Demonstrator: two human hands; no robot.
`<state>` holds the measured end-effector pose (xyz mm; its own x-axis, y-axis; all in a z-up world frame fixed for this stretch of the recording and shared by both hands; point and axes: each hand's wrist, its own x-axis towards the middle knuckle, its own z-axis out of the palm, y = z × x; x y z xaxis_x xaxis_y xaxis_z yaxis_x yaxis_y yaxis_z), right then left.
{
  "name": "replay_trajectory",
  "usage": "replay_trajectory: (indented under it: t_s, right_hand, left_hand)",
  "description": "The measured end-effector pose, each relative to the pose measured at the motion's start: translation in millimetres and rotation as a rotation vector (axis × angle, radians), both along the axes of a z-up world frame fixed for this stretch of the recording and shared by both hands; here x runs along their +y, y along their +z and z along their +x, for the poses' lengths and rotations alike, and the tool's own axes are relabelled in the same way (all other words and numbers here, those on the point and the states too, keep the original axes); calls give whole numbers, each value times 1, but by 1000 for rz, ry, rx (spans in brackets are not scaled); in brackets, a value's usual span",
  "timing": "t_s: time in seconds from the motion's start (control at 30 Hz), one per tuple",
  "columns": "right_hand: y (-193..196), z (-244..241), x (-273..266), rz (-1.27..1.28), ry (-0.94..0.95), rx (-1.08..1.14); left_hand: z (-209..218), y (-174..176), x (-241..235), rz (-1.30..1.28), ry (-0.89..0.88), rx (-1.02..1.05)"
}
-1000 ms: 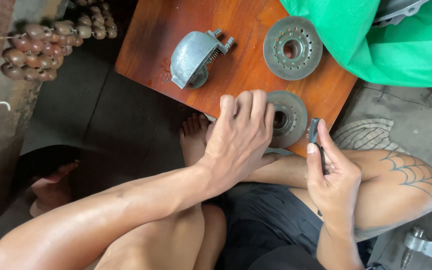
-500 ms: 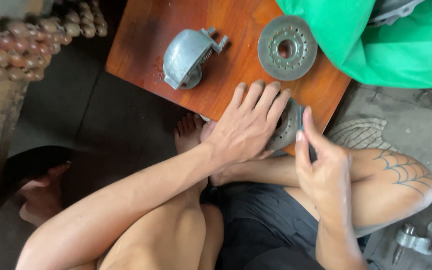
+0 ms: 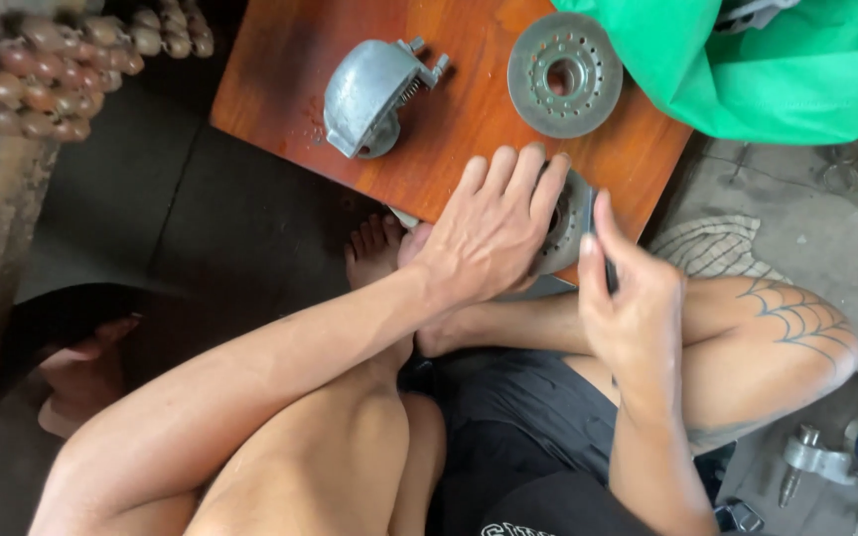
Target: A person cleans a motorcycle clutch plate by scraping its surface and holes with a small metal tool.
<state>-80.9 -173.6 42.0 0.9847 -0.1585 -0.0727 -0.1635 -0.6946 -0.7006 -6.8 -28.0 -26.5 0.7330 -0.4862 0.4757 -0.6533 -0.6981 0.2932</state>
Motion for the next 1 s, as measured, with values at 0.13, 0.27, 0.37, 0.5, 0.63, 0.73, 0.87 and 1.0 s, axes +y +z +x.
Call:
replay_trajectory:
  t_s: [0.13, 0.27, 0.37, 0.5, 0.63, 0.73, 0.87, 1.0]
  right_hand:
    - [8, -7, 5, 39, 0, -26]
    - [9, -19, 9, 60, -51, 96]
    - [3, -6, 4, 61, -30, 59]
    - [17, -16, 23, 1, -57, 65]
    - [4, -21, 10, 35, -54, 131]
    - [1, -5, 4, 51, -4, 7]
    - [9, -19, 18, 65, -25, 11]
    - [7, -14, 17, 104, 4, 48]
  left_hand:
    - [-1, 8, 3, 16, 1, -7]
    - [-2, 5, 4, -6, -9, 11]
    - [-5, -2, 1, 9, -16, 38]
    - [-2, 6, 5, 11, -36, 46]
    - [-3, 6, 6, 3, -34, 61]
    - [-2, 9, 6, 20, -41, 61]
    - [0, 3, 6, 59, -50, 36]
    - [-1, -3, 6, 63, -53, 60]
